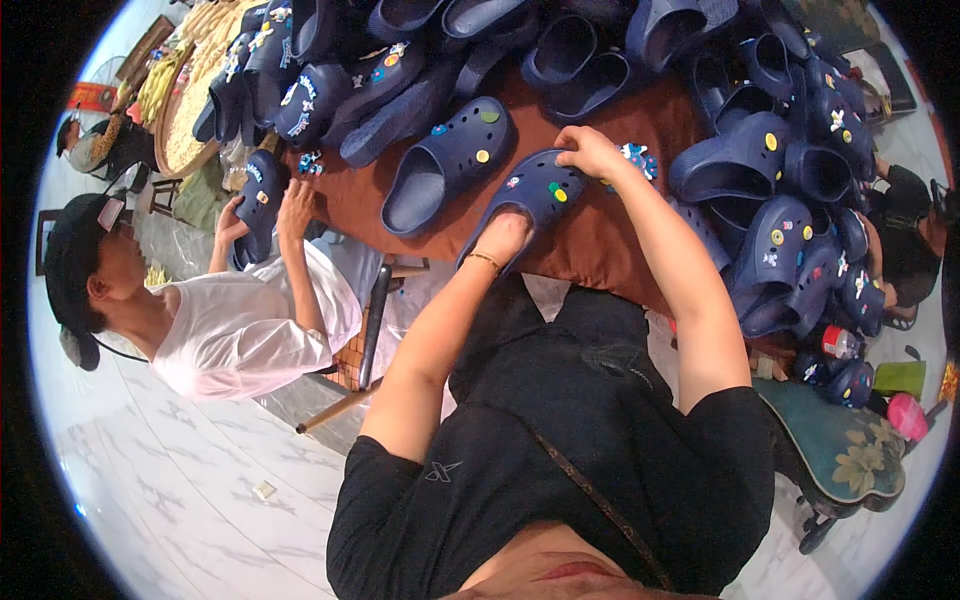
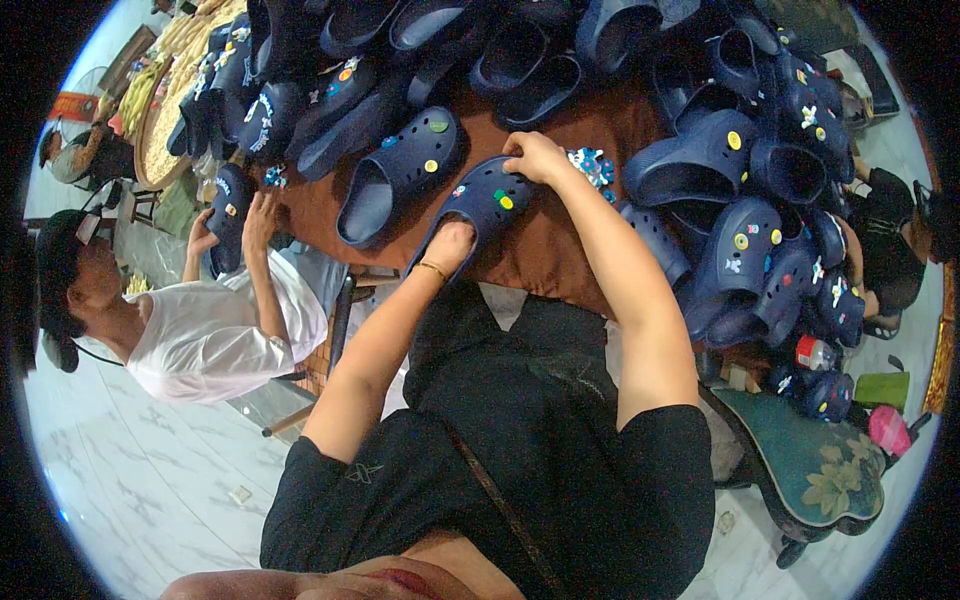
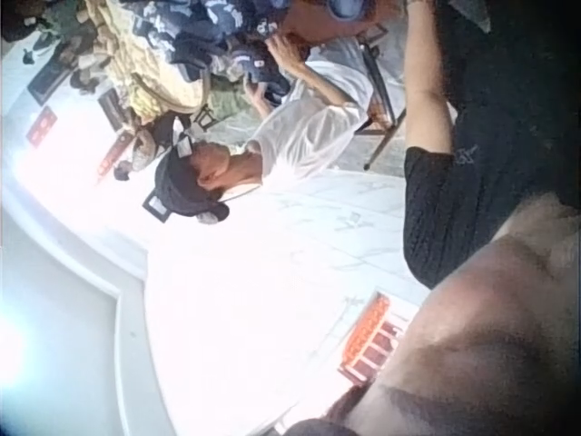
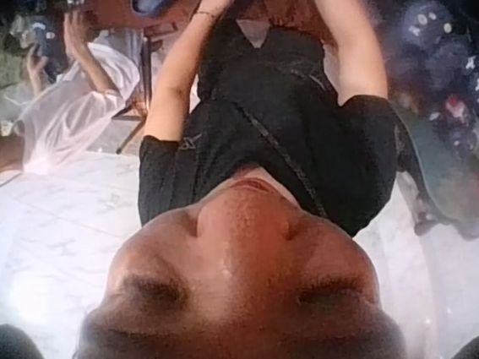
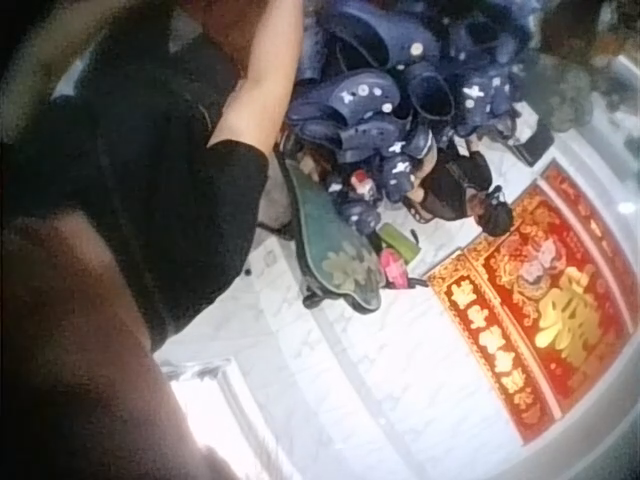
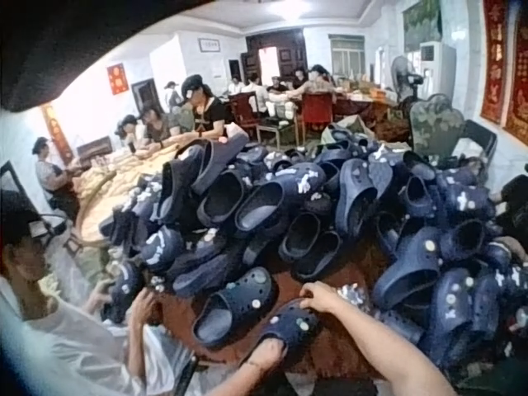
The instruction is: Attaching decorative charms to the holes of blue foam clogs.
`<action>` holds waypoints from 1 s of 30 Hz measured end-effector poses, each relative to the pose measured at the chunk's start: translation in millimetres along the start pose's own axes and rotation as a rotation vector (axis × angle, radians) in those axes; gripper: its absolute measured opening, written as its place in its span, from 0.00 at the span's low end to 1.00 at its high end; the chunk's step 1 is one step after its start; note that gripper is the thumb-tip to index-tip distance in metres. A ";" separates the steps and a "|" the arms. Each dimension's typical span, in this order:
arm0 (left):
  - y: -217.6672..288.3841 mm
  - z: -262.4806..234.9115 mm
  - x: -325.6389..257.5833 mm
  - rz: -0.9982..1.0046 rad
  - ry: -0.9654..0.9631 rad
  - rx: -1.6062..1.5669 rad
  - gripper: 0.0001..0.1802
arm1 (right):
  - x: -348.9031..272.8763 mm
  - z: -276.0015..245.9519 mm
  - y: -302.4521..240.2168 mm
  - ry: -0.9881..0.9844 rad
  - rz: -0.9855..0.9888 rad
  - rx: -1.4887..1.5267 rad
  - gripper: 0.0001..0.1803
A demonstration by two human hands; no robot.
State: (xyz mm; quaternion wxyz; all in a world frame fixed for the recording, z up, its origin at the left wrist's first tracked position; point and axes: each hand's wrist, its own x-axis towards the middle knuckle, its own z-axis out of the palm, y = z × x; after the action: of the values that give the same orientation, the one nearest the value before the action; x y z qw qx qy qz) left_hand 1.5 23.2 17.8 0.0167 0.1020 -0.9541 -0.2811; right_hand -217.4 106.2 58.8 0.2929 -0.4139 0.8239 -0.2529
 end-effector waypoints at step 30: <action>-23.7 30.3 3.1 0.115 0.186 -0.027 0.10 | 2.6 0.3 -26.9 0.076 -0.087 -0.380 0.07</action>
State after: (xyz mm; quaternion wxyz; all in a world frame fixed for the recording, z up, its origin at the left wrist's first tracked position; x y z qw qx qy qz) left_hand 0.2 19.3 -20.5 0.1226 0.0724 -0.9488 -0.2820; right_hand -204.1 89.8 75.6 0.1672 -0.4873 0.8485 -0.1207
